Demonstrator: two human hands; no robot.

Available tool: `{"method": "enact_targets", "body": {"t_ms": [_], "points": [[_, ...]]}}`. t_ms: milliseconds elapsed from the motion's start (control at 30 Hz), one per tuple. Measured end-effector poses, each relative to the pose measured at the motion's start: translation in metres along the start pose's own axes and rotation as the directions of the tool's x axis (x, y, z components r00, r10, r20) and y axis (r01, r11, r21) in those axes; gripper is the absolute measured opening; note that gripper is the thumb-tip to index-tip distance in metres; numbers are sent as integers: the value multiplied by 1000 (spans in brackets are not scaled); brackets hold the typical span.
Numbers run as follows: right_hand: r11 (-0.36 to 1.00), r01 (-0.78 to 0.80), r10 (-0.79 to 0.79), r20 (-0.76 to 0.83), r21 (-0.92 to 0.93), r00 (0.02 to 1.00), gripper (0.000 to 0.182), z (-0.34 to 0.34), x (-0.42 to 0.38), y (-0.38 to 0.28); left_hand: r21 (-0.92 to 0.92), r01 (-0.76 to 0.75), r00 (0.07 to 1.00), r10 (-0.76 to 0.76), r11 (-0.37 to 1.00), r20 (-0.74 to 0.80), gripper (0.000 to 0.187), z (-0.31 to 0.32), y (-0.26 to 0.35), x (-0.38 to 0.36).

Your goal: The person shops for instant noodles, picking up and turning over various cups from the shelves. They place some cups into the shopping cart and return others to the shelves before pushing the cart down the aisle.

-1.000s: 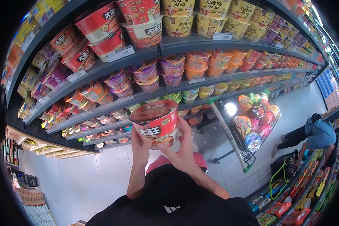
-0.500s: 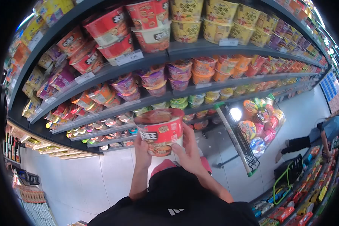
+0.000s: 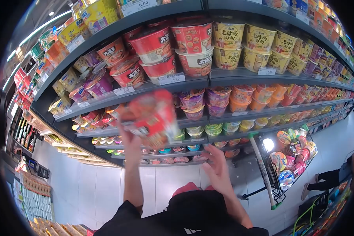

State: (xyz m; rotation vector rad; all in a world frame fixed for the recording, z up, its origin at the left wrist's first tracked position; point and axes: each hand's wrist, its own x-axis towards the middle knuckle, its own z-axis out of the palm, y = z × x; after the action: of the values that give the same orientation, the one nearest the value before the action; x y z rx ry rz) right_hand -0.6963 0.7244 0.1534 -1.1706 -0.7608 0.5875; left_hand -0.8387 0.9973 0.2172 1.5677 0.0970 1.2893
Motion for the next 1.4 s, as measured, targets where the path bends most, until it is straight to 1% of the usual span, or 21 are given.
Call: {"method": "enact_targets", "body": {"t_ms": [67, 133, 233, 333, 467, 500, 567, 633, 667, 733, 833, 933, 967, 1067, 1100, 1200, 1267, 1300, 1333, 1367, 1400], "points": [[999, -36, 35, -31, -24, 999, 63, -9, -1, 0, 89, -237, 955, 249, 967, -163, 106, -23, 8, 47], [997, -28, 24, -56, -67, 998, 57, -20, -1, 7, 176, -89, 948, 138, 980, -288, 106, -46, 19, 80], [994, -50, 41, -91, -93, 995, 53, -30, -3, 5, 328, -181, 893, 295, 927, -339, 106, -45, 34, 133], [991, -67, 56, -100, -117, 993, 50, -34, -1, -5, 427, -165, 888, 322, 889, -328, 102, -52, 27, 167], [987, -68, 54, -105, -144, 993, 48, -42, 0, -4, 541, -115, 916, 300, 833, -268, 102, -55, 11, 196], [988, -73, 59, -105, -136, 993, 48, -44, 1, -2, 495, -141, 914, 305, 857, -267, 102, -51, 8, 202], [989, -86, 74, -102, -120, 992, 47, -48, 2, 0, 566, -80, 916, 284, 821, -283, 103, -46, 9, 213], [979, -100, 77, -131, -180, 988, 46, -50, 3, -1, 633, -35, 912, 284, 773, -296, 104, -43, 6, 225], [972, -110, 81, -145, -209, 986, 46, -52, 4, 0, 645, -26, 914, 279, 764, -294, 104, -41, 5, 228], [979, -98, 68, -160, -181, 985, 43, -54, 4, 3, 670, -7, 918, 270, 742, -290, 104, -36, 4, 233], [977, -88, 56, -164, -197, 985, 41, -66, 4, 15, 656, -1, 941, 223, 755, -255, 107, -46, -16, 238], [974, -83, 46, -176, -209, 983, 38, -80, 1, 31, 712, -26, 919, 297, 702, -259, 108, -48, -28, 240], [975, -83, 44, -182, -208, 982, 37, -83, 0, 34, 686, -11, 928, 263, 728, -265, 107, -47, -28, 238], [979, -136, 98, -230, -154, 968, 41, -89, -3, 31, 680, -14, 934, 252, 733, -252, 105, -39, -21, 233], [975, -148, 107, -233, -166, 967, 40, -92, -3, 30, 751, -34, 923, 309, 659, -229, 103, -45, -28, 235], [967, -165, 117, -237, -194, 964, 38, -101, -2, 25, 737, -12, 941, 256, 676, -220, 104, -46, -27, 236], [967, -147, 102, -214, -208, 972, 38, -109, 0, 17, 712, -27, 948, 244, 702, -205, 100, -53, -35, 237], [960, -187, 147, -194, -209, 970, 36, -117, -2, 18, 674, -120, 939, 304, 729, -163, 95, -46, -32, 230], [955, -194, 151, -195, -223, 969, 36, -124, -4, 16, 584, -235, 909, 388, 777, -150, 92, -45, -40, 226], [950, -202, 155, -203, -237, 967, 37, -130, -4, 14, 661, -161, 869, 423, 733, -257, 89, -41, -43, 216], [945, -214, 160, -221, -247, 962, 37, -137, -7, 13, 763, -43, 876, 391, 645, -281, 84, -11, -17, 193]]}}
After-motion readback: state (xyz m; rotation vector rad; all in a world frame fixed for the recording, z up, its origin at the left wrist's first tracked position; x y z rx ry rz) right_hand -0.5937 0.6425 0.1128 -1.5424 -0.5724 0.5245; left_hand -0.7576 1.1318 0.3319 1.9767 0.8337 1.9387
